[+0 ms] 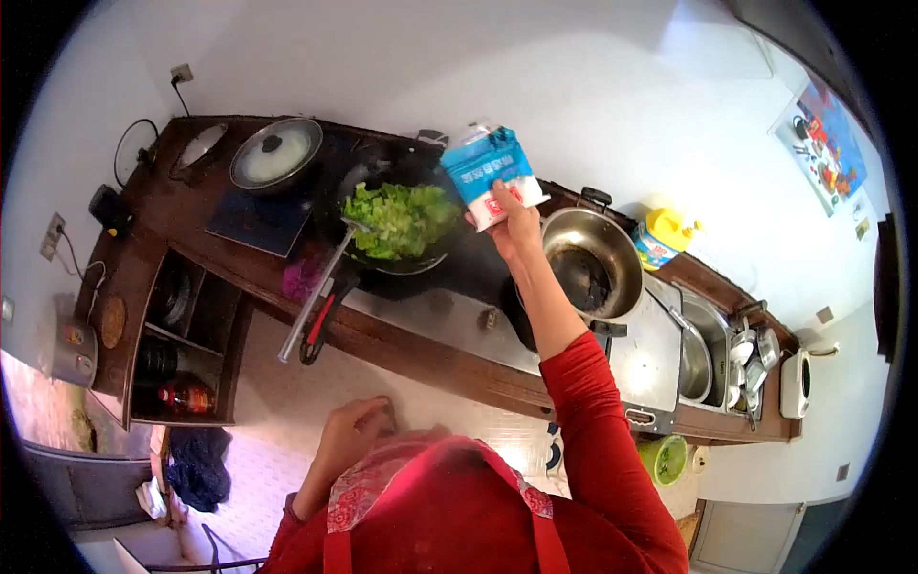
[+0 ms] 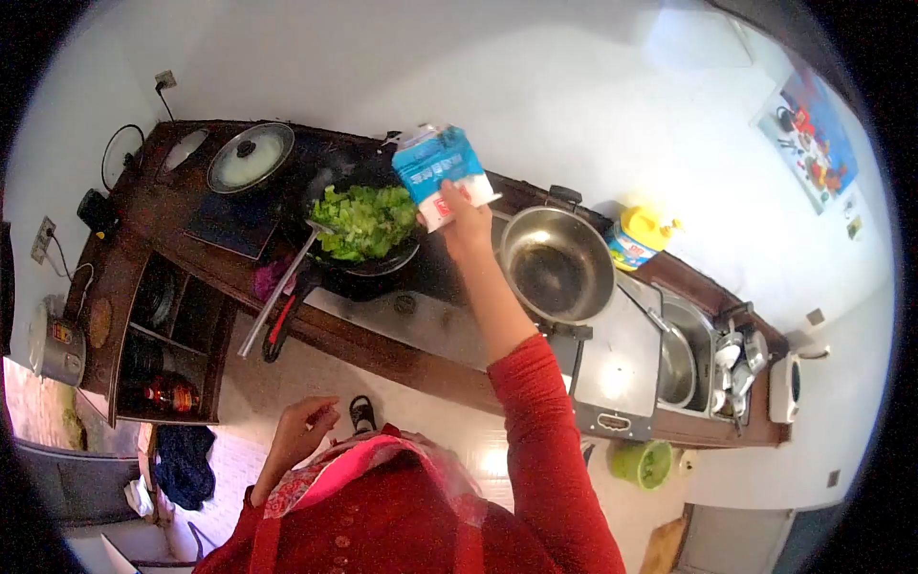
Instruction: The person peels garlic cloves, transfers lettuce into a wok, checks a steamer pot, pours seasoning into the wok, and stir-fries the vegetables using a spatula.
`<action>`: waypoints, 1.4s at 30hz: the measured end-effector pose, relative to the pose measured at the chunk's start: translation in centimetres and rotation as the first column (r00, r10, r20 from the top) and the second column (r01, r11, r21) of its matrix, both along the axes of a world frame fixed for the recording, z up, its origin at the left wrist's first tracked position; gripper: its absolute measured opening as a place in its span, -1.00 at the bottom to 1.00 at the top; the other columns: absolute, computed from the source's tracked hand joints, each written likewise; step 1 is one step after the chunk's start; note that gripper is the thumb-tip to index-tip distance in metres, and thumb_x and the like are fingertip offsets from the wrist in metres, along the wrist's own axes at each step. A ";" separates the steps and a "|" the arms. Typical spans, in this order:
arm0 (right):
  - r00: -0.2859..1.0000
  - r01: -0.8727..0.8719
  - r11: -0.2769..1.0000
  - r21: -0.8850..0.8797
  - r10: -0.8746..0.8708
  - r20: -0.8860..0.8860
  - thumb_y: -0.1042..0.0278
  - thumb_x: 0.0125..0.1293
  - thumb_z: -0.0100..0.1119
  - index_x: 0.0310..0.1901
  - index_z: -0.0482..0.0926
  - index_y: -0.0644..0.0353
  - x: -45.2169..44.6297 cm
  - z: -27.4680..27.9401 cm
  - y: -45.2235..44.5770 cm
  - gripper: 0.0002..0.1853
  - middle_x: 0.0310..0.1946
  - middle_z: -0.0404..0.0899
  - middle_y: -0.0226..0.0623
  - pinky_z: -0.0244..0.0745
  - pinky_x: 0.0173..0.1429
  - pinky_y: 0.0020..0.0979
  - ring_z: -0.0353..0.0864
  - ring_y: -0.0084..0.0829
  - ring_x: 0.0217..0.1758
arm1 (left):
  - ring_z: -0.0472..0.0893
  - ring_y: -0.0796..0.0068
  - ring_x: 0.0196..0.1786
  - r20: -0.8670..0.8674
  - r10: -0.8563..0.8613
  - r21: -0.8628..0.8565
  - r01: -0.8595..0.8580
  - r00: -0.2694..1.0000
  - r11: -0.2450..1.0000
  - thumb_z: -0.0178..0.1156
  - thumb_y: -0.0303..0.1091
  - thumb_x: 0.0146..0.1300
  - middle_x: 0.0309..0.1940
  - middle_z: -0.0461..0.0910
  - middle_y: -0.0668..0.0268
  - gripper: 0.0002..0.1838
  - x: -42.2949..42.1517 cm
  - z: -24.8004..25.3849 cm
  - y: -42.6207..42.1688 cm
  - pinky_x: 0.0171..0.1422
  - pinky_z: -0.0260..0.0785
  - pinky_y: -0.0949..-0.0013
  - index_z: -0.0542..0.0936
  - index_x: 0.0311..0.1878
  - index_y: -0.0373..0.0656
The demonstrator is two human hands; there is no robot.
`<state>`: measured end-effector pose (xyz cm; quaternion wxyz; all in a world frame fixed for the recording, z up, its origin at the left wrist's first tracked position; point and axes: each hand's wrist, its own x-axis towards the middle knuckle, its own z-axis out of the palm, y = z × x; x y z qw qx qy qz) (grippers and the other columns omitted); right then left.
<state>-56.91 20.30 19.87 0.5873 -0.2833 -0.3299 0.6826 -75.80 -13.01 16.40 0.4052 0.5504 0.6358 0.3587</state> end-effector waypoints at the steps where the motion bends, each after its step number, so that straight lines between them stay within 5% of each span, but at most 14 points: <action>1: 1.000 -0.005 1.000 -0.007 0.005 0.007 0.50 0.19 0.22 -0.11 0.41 0.30 -0.3 -0.3 0.3 -0.74 -0.31 0.52 -0.24 0.64 -0.43 -0.14 0.62 -0.29 -0.35 | 0.59 0.43 -0.37 0.000 0.036 0.014 -0.036 0.999 0.999 0.17 -0.45 0.17 -0.35 0.61 0.13 -0.72 -0.3 -0.5 -0.1 -0.26 0.43 0.41 0.59 -0.04 -0.25; 8: 0.972 -0.125 0.979 -0.160 0.088 -0.219 0.22 0.29 0.15 -0.02 0.41 0.23 -1.1 -3.5 0.8 -0.67 -0.20 0.56 -0.23 0.63 -0.30 -0.12 0.62 -0.24 -0.23 | 0.59 0.50 -0.33 -0.018 -0.035 -0.031 0.035 0.999 0.999 0.20 -0.41 0.20 -0.32 0.62 0.20 -0.70 -1.8 -0.8 2.4 -0.22 0.44 0.45 0.57 0.02 -0.24; 12: 0.653 -0.384 0.907 -0.171 0.136 -0.745 -0.26 0.22 0.05 -0.11 0.52 0.15 -1.4 -6.5 -3.7 -0.44 -0.22 0.60 -0.31 0.52 -0.05 -0.08 0.59 -0.26 -0.11 | 0.57 0.55 -0.27 0.157 -0.115 0.008 0.115 0.981 0.993 0.25 -0.38 0.19 -0.25 0.60 0.26 -0.56 -0.5 1.5 6.8 -0.19 0.42 0.48 0.48 0.15 -0.23; 15: 0.553 -0.407 0.893 -0.192 0.074 -0.830 -0.41 0.15 -0.04 -0.01 0.47 0.14 -1.7 -7.1 -10.5 -0.29 -0.10 0.56 -0.22 0.34 0.18 0.04 0.50 -0.11 0.06 | 0.54 0.57 -0.22 0.050 -0.135 0.311 0.113 0.990 0.944 0.27 -0.38 0.15 -0.15 0.55 0.27 -0.42 3.4 3.3 10.6 -0.19 0.40 0.51 0.36 0.25 -0.22; 19: 0.375 -0.515 0.855 0.066 0.294 -0.879 -0.39 0.10 0.03 0.27 0.26 0.14 1.5 -11.5 -17.5 -0.14 0.22 0.38 -0.17 0.23 0.31 0.03 0.39 -0.06 0.21 | 0.53 0.54 -0.20 -0.055 -0.281 0.218 0.286 0.958 0.933 0.35 -0.42 0.03 0.01 0.47 0.23 -0.23 9.4 0.8 12.2 -0.25 0.41 0.52 0.20 0.31 -0.25; 20: 0.551 -0.315 0.944 -0.099 0.097 -0.829 -0.18 0.15 0.18 0.27 0.27 0.12 2.2 -13.5 -19.1 -0.25 0.21 0.40 -0.23 0.25 0.32 -0.09 0.40 -0.19 0.22 | 0.54 0.56 -0.21 -0.044 -0.363 0.404 0.349 0.931 0.846 0.34 -0.44 0.07 -0.03 0.50 0.21 -0.40 10.3 -2.9 12.6 -0.30 0.42 0.52 0.33 0.17 -0.30; 23: 0.719 -0.041 0.999 -0.009 0.023 -0.694 0.17 0.22 0.25 0.24 0.31 0.08 7.5 -14.9 -24.3 -0.42 0.15 0.45 -0.33 0.35 0.25 -0.21 0.43 -0.35 0.18 | 0.58 0.53 -0.25 0.103 -0.402 0.096 0.393 0.910 0.914 0.28 -0.47 0.16 -0.20 0.57 0.25 -0.70 14.7 -3.1 10.4 -0.35 0.49 0.51 0.49 -0.06 -0.35; 24: 0.811 0.043 0.996 -0.077 -0.079 -0.580 0.22 0.22 0.26 0.32 0.21 0.10 8.9 -16.3 -26.3 -0.33 0.17 0.42 -0.30 0.39 0.19 -0.30 0.44 -0.37 0.16 | 0.57 0.51 -0.16 0.194 -0.437 -0.082 0.458 0.878 0.885 0.30 -0.44 0.16 -0.18 0.62 0.26 -0.74 15.7 -2.9 10.0 -0.08 0.41 0.43 0.57 -0.10 -0.35; 26: 0.934 0.312 0.932 -0.184 -0.336 -0.120 0.24 0.13 0.34 0.41 0.04 0.09 14.5 -16.7 -31.4 -0.13 0.16 0.39 -0.29 0.41 0.11 -0.40 0.47 -0.40 0.09 | 0.58 0.47 -0.13 0.175 -0.519 -0.212 0.547 0.837 0.810 0.29 -0.48 0.15 -0.16 0.61 0.24 -0.70 18.4 -3.8 8.8 -0.01 0.41 0.40 0.55 -0.05 -0.35; 27: 0.896 0.397 0.886 -0.240 -0.431 -0.110 0.22 0.01 0.43 0.45 -0.11 0.06 16.2 -18.9 -33.6 0.06 0.11 0.38 -0.29 0.41 0.01 -0.45 0.46 -0.46 -0.08 | 0.58 0.45 -0.11 0.127 -0.640 -0.134 0.652 0.758 0.746 0.28 -0.50 0.14 -0.16 0.61 0.24 -0.69 19.1 -5.6 8.7 0.00 0.41 0.40 0.54 -0.03 -0.35; 28: 0.792 0.582 0.811 -0.056 -0.551 0.263 0.18 -0.05 0.47 0.44 0.00 -0.04 17.7 -21.6 -35.6 0.05 -0.02 0.41 -0.32 0.41 -0.10 -0.45 0.40 -0.52 -0.24 | 0.58 0.44 -0.10 0.077 -0.741 -0.058 0.745 0.667 0.665 0.28 -0.52 0.13 -0.16 0.61 0.24 -0.67 19.9 -7.4 8.7 0.02 0.41 0.40 0.53 -0.02 -0.35; 33: 0.682 0.485 0.870 0.092 -0.442 0.583 0.24 0.05 0.37 0.14 0.50 0.01 21.0 -22.9 -43.5 -0.44 -0.21 0.47 -0.25 0.39 -0.11 -0.37 0.46 -0.38 -0.25 | 0.54 0.41 0.01 -0.095 -0.975 -0.350 0.910 0.200 0.221 0.28 -0.52 0.10 -0.04 0.56 0.18 -0.61 26.8 -10.1 6.7 0.13 0.35 0.38 0.50 0.02 -0.35; 38: 0.506 0.769 0.626 -0.133 -0.468 0.725 0.46 0.05 0.21 -0.07 0.64 -0.13 20.7 -29.6 -45.0 -0.63 -0.41 0.46 -0.11 0.39 -0.16 -0.21 0.44 -0.12 -0.28 | 0.40 0.17 0.23 -0.352 -0.936 -0.285 0.950 0.017 0.124 0.33 -0.40 0.00 0.19 0.38 -0.01 -0.20 29.6 -18.4 7.1 0.28 0.23 0.27 0.21 0.33 -0.30; 42: 0.243 0.896 0.443 -0.022 -0.448 0.861 0.63 0.06 0.03 -0.03 0.56 0.14 23.8 -34.6 -40.8 -0.60 -0.27 0.37 0.14 0.44 -0.21 -0.08 0.52 0.04 -0.27 | 0.21 0.24 0.39 -0.096 -0.995 -0.669 0.738 0.035 0.090 0.25 -0.26 0.21 0.38 0.18 0.14 -0.24 19.7 -23.0 7.8 0.41 0.06 0.25 0.12 0.41 -0.20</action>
